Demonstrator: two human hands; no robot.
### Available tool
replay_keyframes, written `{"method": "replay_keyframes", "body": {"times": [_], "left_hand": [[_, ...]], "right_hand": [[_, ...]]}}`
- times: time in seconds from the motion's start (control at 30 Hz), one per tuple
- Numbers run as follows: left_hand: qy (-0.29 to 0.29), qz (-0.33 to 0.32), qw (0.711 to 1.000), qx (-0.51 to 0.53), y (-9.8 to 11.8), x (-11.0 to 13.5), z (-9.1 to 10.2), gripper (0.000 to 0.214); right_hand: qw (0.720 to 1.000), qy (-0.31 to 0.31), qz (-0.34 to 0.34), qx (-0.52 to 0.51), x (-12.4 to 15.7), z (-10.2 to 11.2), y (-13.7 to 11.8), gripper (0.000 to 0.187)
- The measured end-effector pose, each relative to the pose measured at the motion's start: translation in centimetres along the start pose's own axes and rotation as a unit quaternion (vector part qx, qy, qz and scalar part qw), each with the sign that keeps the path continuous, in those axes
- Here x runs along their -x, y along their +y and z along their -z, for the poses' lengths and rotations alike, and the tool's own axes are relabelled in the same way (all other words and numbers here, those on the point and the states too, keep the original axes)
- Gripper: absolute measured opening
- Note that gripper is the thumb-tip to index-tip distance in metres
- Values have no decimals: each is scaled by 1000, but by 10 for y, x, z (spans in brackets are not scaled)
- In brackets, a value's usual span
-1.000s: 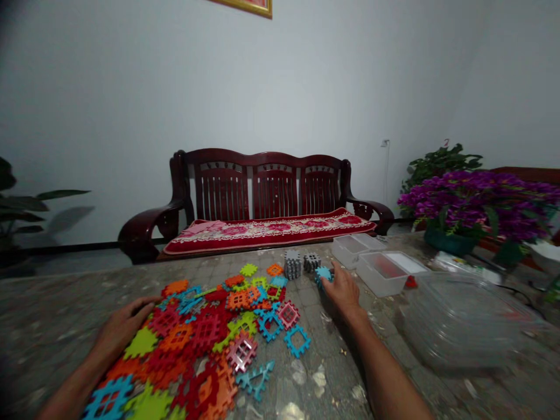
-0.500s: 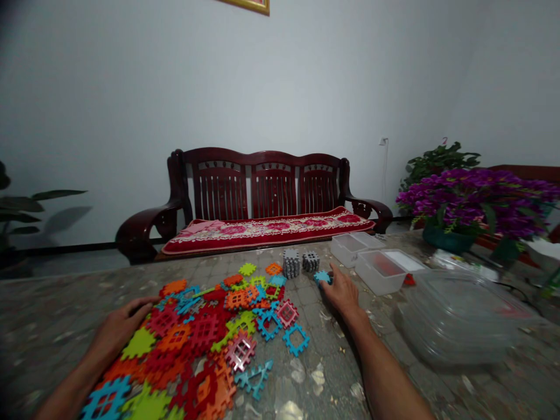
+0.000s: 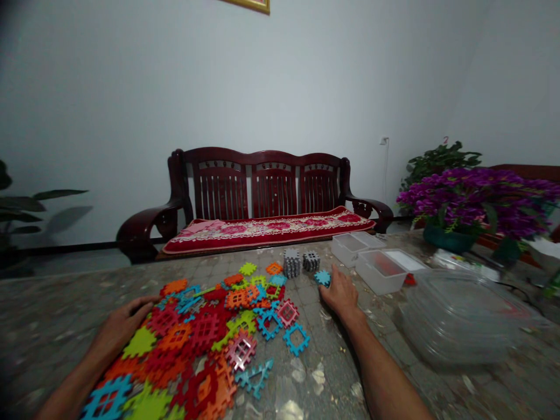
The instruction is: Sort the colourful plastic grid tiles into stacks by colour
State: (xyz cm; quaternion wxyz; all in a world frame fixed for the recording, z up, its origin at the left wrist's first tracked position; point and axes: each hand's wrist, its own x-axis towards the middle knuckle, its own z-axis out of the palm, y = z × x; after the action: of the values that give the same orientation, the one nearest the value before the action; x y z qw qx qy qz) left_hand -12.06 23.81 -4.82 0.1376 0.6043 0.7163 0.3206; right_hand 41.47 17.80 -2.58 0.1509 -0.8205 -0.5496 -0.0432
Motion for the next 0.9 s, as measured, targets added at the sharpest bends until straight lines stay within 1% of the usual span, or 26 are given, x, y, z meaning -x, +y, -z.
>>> {"method": "replay_keyframes", "body": {"times": [0.17, 0.2, 0.27, 0.33, 0.37, 0.4, 0.43, 0.5, 0.57, 0.63, 0.7, 0.9], "left_hand": [[8, -5, 1000, 3, 2, 1, 2, 35], [8, -5, 1000, 3, 2, 2, 2, 35], [6, -2, 1000, 1, 2, 2, 2, 36], [6, 3, 1000, 0, 1, 3, 1, 37], [7, 4, 1000, 1, 1, 3, 1, 37], [9, 6, 1000, 2, 1, 3, 0, 37], [10, 8, 1000, 2, 1, 3, 0, 37], [5, 12, 1000, -3, 1, 3, 0, 37], [-4, 15, 1000, -8, 0, 2, 0, 38], [-8, 14, 1000, -9, -1, 2, 0, 39], [-4, 10, 1000, -6, -3, 1, -1, 39], [0, 3, 1000, -5, -4, 0, -2, 37]], "right_hand": [[1000, 5, 7, 4, 0, 0, 1, 75], [1000, 17, 9, 4, 0, 1, 1, 73], [997, 67, 28, -5, 1, 1, 1, 65], [989, 126, 75, -36, 2, 0, -3, 52], [982, 143, 110, -58, 3, -1, -7, 45], [974, 146, 151, -81, 4, -2, -12, 38], [967, 134, 193, -101, 6, -4, -19, 34], [952, 87, 269, -118, 11, -6, -35, 31], [941, 40, 319, -101, 14, -7, -51, 31], [939, 9, 339, -62, 15, -6, -64, 30], [939, -9, 342, -23, 13, -5, -73, 30], [935, -33, 351, 37, 4, -3, -85, 24]]}}
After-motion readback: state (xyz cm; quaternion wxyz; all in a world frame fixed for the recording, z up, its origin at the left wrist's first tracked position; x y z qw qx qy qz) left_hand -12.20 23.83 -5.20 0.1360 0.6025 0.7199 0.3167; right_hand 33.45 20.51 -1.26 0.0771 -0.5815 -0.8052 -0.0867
